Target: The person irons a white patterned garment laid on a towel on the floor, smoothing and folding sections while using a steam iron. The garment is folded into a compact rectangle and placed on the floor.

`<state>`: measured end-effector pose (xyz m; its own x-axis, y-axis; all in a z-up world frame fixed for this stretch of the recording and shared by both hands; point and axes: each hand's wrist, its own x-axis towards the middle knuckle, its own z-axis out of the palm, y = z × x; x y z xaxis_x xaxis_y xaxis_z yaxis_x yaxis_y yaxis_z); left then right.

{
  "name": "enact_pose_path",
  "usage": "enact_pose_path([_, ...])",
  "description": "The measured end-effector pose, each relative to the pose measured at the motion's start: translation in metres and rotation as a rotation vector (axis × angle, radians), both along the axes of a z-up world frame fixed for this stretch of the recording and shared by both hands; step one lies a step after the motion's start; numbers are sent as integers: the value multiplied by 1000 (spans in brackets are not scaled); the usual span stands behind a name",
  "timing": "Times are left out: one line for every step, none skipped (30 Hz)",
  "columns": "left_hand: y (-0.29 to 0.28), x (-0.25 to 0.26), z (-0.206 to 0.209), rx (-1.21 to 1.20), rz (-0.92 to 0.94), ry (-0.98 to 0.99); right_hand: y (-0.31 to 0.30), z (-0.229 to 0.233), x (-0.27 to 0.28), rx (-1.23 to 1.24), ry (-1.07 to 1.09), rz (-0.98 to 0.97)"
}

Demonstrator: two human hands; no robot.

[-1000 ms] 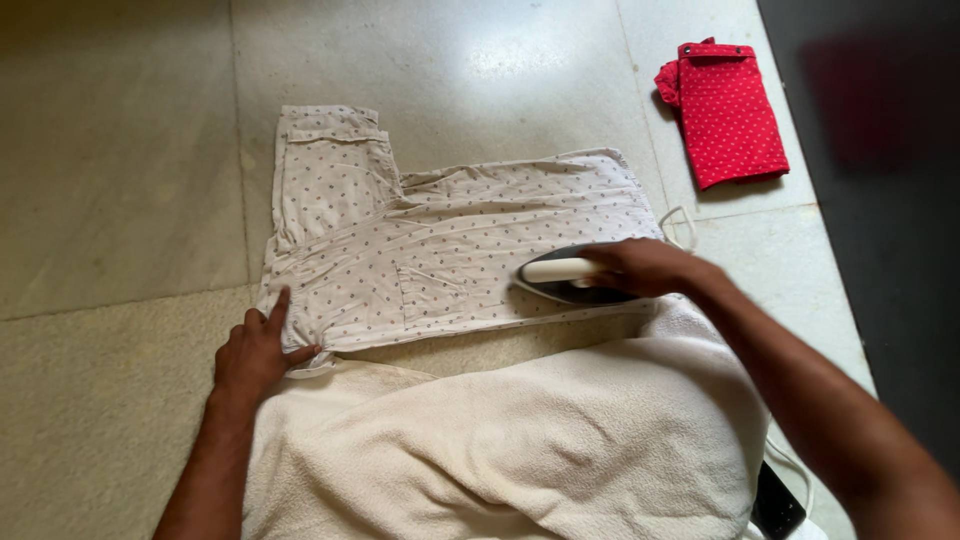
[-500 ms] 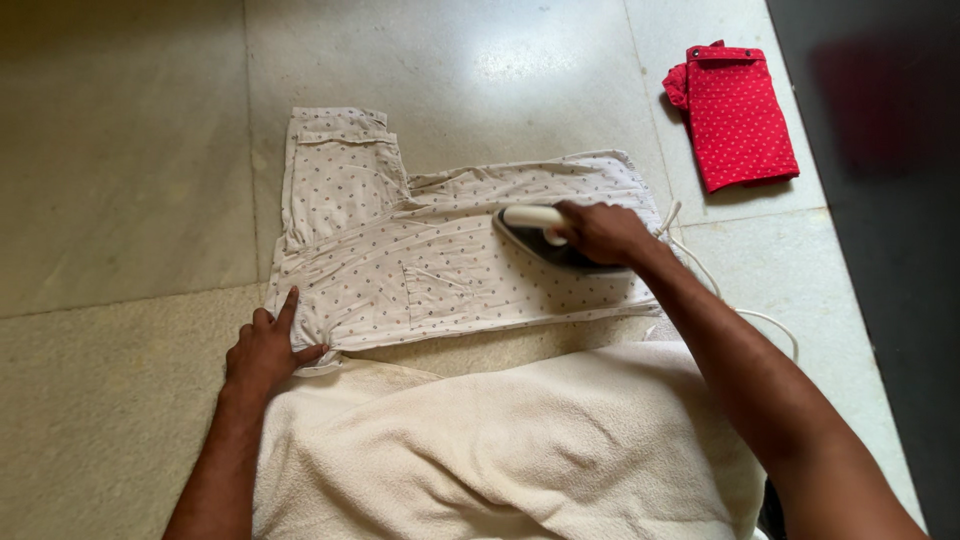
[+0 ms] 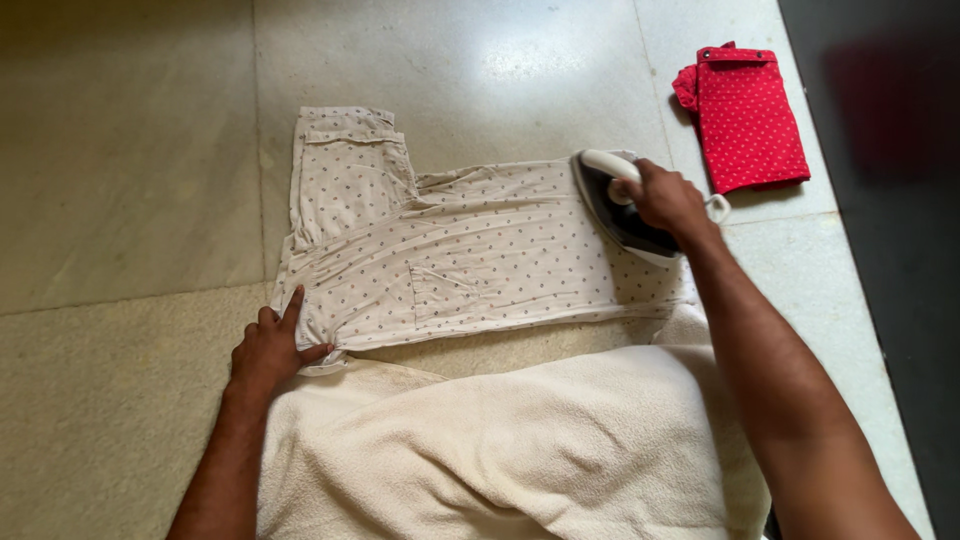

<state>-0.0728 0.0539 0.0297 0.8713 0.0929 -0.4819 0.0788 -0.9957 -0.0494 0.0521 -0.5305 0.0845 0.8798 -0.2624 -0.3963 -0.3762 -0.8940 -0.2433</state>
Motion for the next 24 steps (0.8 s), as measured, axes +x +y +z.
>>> enact_pose_path([-1, 0, 2, 2, -2, 12, -8, -3, 0, -11, -32, -15])
enact_pose_path([-1, 1, 4, 6, -5, 24, -19, -7, -1, -21, -64, -31])
enact_pose_path([-1, 3, 8, 9, -8, 35, -30, -11, -3, 4, -108, -47])
enact_pose_path([-2, 5, 11, 12, -9, 68, -43, -15, -6, 29, -151, -60])
enact_pose_path([-3, 9, 15, 15, -9, 101, -56, -17, -10, 53, -194, -74])
enact_pose_path([-3, 14, 21, 18, -8, 134, -69, -16, -16, 134, -225, -88])
enact_pose_path([-1, 20, 26, -39, -3, 156, -77, -16, -23, 215, -254, -103])
enact_pose_path([1, 26, 31, -97, 3, 182, -81, -15, -32, 301, -283, -158])
enact_pose_path([3, 34, 35, -156, 9, 206, -85, -10, -41, 387, -311, -214])
enact_pose_path([5, 45, 36, -189, 61, 192, -87, -4, -46, 390, -296, -222])
enact_pose_path([7, 62, 36, -222, 113, 177, -88, 4, -50, 393, -282, -230])
enact_pose_path([10, 79, 35, -254, 167, 159, -83, 11, -52, 396, -271, -236])
enact_pose_path([9, 92, 31, -306, 97, -19, -75, 15, -54, 487, -262, -181])
enact_pose_path([8, 103, 25, -354, 29, -199, -64, 18, -54, 580, -253, -125])
enact_pose_path([3, 110, 16, -376, -34, -344, -51, 22, -55, 671, -242, -69])
enact_pose_path([-1, 115, 8, -395, -97, -490, -29, 21, -55, 660, -172, -29])
enact_pose_path([-3, 115, 1, -385, -119, -541, -3, 21, -55, 647, -101, 11])
enact_pose_path([-10, 117, -7, -376, -145, -591, 27, 21, -56, 648, -93, 71])
enact_pose_path([-16, 118, -13, -365, -170, -641, 65, 22, -55, 650, -85, 131])
enact_pose_path([-18, 117, -18, -360, -178, -685, 100, 27, -54, 648, -56, 198])
enact_pose_path([-19, 115, -23, -354, -185, -729, 134, 34, -54, 645, -27, 264])
enact_pose_path([-17, 113, -27, -346, -195, -770, 166, 40, -55, 620, 119, 253])
enact_pose_path([-15, 111, -31, -334, -178, -806, 196, 43, -54, 593, 265, 241])
enact_pose_path([-15, 109, -37, -321, -162, -844, 221, 43, -50, 575, 242, 351])
